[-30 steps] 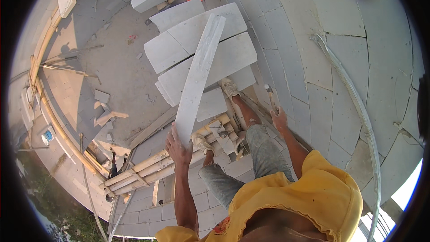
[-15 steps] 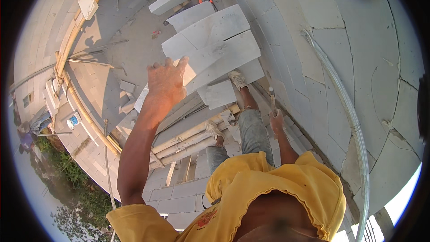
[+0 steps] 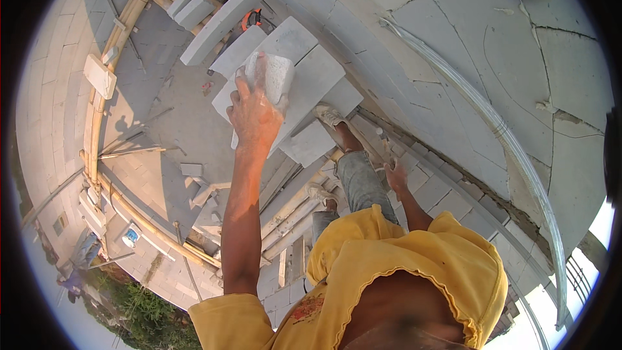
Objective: The person is trimming and applying mortar to lightweight concrete blocks to build a wall on a construction site.
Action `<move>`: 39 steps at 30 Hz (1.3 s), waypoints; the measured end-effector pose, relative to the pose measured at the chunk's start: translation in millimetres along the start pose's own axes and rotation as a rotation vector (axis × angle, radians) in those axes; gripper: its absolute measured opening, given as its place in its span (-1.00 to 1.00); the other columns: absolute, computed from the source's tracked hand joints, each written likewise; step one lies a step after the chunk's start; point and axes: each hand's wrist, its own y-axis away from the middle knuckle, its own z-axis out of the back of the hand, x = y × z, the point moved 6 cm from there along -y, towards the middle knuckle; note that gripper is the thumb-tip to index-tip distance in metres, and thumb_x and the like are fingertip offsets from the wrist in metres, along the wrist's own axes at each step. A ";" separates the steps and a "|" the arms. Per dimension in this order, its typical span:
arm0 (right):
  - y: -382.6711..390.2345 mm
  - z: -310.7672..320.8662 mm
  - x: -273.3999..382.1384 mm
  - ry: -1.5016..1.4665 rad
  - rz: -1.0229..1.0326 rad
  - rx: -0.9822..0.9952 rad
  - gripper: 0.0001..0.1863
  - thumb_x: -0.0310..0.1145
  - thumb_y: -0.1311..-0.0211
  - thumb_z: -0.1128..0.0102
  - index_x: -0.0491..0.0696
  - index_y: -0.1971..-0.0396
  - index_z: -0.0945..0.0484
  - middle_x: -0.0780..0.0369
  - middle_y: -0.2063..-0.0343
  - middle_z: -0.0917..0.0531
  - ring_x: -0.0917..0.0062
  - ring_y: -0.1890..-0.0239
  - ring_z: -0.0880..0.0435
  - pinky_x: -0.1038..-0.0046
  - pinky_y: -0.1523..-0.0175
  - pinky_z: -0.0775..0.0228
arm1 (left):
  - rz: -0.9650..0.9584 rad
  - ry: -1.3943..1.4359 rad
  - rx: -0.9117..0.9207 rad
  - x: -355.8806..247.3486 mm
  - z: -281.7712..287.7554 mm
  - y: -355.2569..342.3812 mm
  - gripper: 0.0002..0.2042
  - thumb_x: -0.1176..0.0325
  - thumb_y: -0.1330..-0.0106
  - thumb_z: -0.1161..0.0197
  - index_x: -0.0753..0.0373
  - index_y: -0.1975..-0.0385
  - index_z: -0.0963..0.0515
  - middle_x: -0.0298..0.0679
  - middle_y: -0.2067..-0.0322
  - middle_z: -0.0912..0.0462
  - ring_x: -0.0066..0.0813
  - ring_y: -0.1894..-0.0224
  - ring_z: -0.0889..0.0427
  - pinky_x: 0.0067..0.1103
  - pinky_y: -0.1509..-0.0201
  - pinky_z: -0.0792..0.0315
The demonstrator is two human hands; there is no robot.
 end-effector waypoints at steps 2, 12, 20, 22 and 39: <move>9.5 -0.8 -15.9 -0.025 -0.021 0.010 -0.40 -0.05 -0.18 -0.14 -0.18 -0.09 -0.42 -0.04 0.08 -0.58 0.11 -0.03 -0.55 0.22 -0.12 -0.34 | 0.046 0.004 -0.035 -2.0 -0.2 7.8 -0.11 0.17 -0.04 -0.39 -0.13 -0.39 -0.01 0.03 -0.28 -0.08 0.19 -0.25 -0.23 0.00 -0.12 -0.40; 17.8 19.6 11.7 -0.052 -0.049 0.037 -0.39 -0.03 -0.15 -0.16 -0.17 -0.08 -0.43 -0.01 0.08 -0.60 0.14 0.03 -0.60 0.22 -0.03 -0.41 | 0.072 0.029 -0.094 14.1 4.1 44.0 -0.04 0.24 0.01 -0.44 -0.09 -0.41 0.03 0.07 -0.30 -0.05 0.17 -0.29 -0.20 0.10 -0.23 -0.18; -3.5 6.4 39.4 -0.187 -0.036 0.265 -0.41 -0.11 -0.18 -0.16 -0.19 -0.11 -0.39 0.08 0.20 -0.64 0.31 0.13 -0.64 0.31 0.06 -0.45 | 0.115 0.016 -0.148 17.8 -6.6 65.4 -0.02 0.33 0.06 -0.48 -0.11 -0.40 0.01 0.00 -0.32 -0.05 0.12 -0.33 -0.16 0.23 -0.26 -0.10; 2.7 10.0 60.0 -0.187 -0.090 0.391 -0.41 -0.13 -0.18 -0.16 -0.20 -0.12 -0.37 0.09 0.21 -0.64 0.34 0.14 -0.64 0.32 0.08 -0.46 | 0.115 0.032 -0.188 21.3 3.1 73.8 -0.06 0.28 -0.01 -0.46 -0.10 -0.40 0.00 -0.03 -0.33 -0.06 0.09 -0.35 -0.11 0.27 -0.26 -0.05; 45.9 -178.8 247.4 0.864 0.986 0.632 -0.32 -0.39 -0.21 -0.01 0.17 -0.36 -0.09 -0.03 0.08 -0.51 0.10 0.15 -0.64 0.16 0.06 -0.49 | 1.842 1.157 0.417 28.8 -254.0 617.4 -0.10 -0.22 -0.17 -0.21 0.15 -0.39 -0.01 0.03 -0.32 -0.19 0.08 -0.32 -0.22 -0.11 -0.25 -0.26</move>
